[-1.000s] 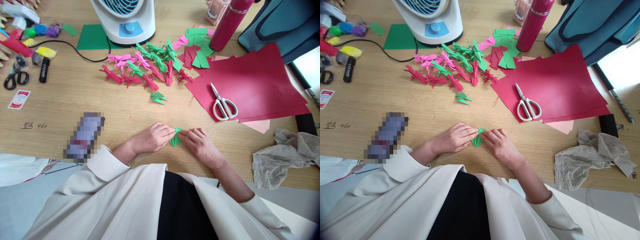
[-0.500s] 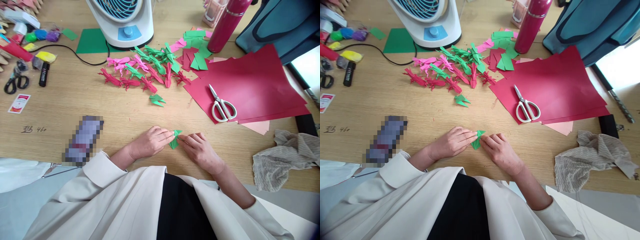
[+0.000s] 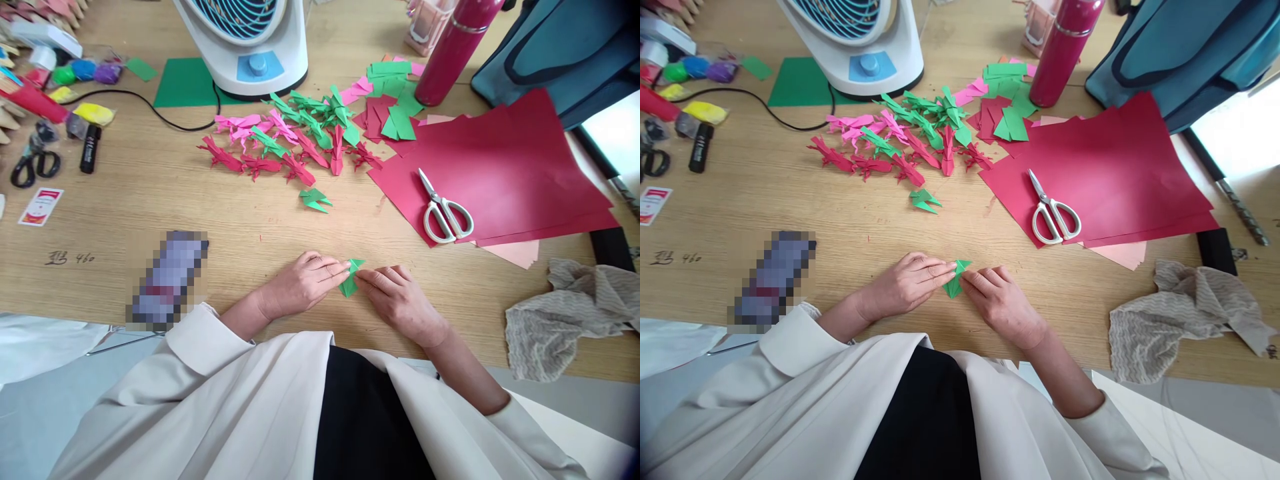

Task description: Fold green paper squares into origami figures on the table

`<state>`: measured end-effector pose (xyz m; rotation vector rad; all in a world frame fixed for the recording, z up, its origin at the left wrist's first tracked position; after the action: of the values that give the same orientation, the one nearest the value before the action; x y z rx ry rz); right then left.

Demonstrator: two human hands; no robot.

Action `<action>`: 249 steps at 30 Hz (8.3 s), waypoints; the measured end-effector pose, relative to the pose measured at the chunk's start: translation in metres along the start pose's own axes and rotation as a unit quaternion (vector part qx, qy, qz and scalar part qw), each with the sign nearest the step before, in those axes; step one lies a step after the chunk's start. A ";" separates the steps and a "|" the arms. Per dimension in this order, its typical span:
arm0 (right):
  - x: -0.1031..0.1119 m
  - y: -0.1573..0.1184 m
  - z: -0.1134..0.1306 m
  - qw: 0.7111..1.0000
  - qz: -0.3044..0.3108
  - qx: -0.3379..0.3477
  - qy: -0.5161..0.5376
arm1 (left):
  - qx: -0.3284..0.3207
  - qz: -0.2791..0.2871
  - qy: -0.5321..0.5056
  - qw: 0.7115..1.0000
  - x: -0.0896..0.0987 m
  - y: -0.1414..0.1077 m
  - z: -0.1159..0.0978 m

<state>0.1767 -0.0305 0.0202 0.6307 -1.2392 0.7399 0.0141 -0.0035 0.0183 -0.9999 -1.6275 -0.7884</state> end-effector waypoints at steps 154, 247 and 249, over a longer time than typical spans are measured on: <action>-0.019 0.050 -0.045 0.736 -0.017 -0.235 0.635 | 0.201 -0.311 -0.680 0.633 0.006 0.045 0.069; 0.014 0.024 -0.025 0.993 -0.073 -0.086 0.028 | 0.199 -0.090 -0.221 0.950 0.002 0.037 0.017; 0.011 0.022 -0.022 0.994 -0.062 -0.086 0.010 | 0.205 -0.057 -0.144 0.966 -0.001 0.036 0.012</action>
<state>0.1749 0.0019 0.0271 0.5529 -1.2196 0.5284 0.0419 0.0228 0.0153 -0.7503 -2.0116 -0.3633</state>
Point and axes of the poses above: each hand's wrist, its own y-axis towards the middle knuckle, its own x-axis out of the back of the hand, z = x × y, the point moved 6 cm from there along y, towards the middle knuckle, and after that the axes turned 12 degrees about z, right-handed, at the moved point
